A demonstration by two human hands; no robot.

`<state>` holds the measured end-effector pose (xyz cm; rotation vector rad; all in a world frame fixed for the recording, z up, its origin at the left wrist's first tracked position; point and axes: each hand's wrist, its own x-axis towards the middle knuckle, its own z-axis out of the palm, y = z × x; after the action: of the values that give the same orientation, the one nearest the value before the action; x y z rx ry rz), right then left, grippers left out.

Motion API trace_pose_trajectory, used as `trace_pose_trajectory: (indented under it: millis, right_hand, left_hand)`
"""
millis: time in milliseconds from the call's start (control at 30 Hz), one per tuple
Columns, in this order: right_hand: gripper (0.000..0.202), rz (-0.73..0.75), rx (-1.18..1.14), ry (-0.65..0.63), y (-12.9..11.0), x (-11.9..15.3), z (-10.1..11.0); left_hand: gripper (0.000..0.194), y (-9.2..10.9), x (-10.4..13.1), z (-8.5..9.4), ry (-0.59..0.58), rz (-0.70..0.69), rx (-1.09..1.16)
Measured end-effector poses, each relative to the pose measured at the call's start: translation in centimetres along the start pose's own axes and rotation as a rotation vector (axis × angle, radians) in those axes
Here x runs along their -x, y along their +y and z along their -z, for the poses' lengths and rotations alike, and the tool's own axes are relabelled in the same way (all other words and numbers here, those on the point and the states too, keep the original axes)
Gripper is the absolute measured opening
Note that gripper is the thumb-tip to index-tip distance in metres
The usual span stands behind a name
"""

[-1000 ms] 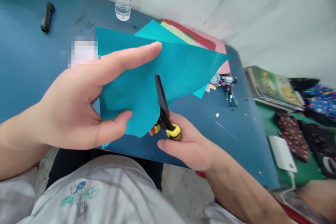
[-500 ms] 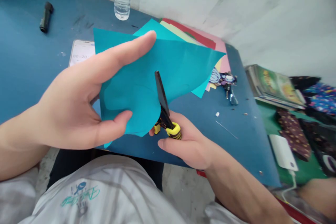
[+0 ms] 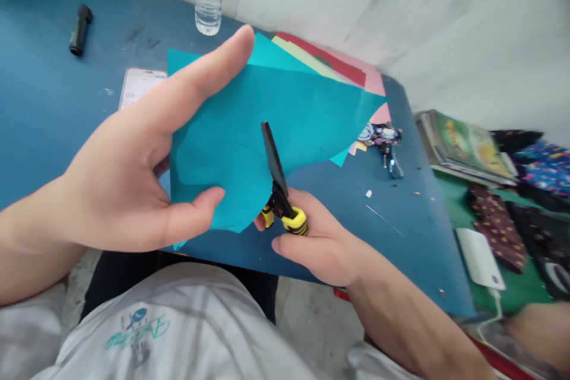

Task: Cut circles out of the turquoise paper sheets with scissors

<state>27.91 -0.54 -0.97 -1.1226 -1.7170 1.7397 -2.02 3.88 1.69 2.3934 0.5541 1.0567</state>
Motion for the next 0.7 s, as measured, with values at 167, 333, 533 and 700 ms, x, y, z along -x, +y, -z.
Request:
trace_pose_trajectory:
  millis: [167,333,533,700]
  right_hand:
    - [0.024,-0.023,0.025,0.038,-0.3,0.2,-0.2]
    - [0.023,-0.021,0.035,0.003,-0.1,0.0,0.1]
    - [0.023,-0.03,0.033,-0.001,-0.1,-0.1,0.3]
    - [0.021,-0.053,-0.007,0.067,-0.4,0.1,-0.3]
  left_hand:
    - [0.111,0.1,-0.1,0.4,-0.01,-0.018,-0.009]
    - [0.11,-0.2,-0.2,0.4,0.008,-0.031,-0.011]
    - [0.109,-0.4,-0.9,0.4,-0.013,-0.072,-0.041]
    - [0.104,-0.2,-1.5,0.5,-0.027,-0.149,-0.12]
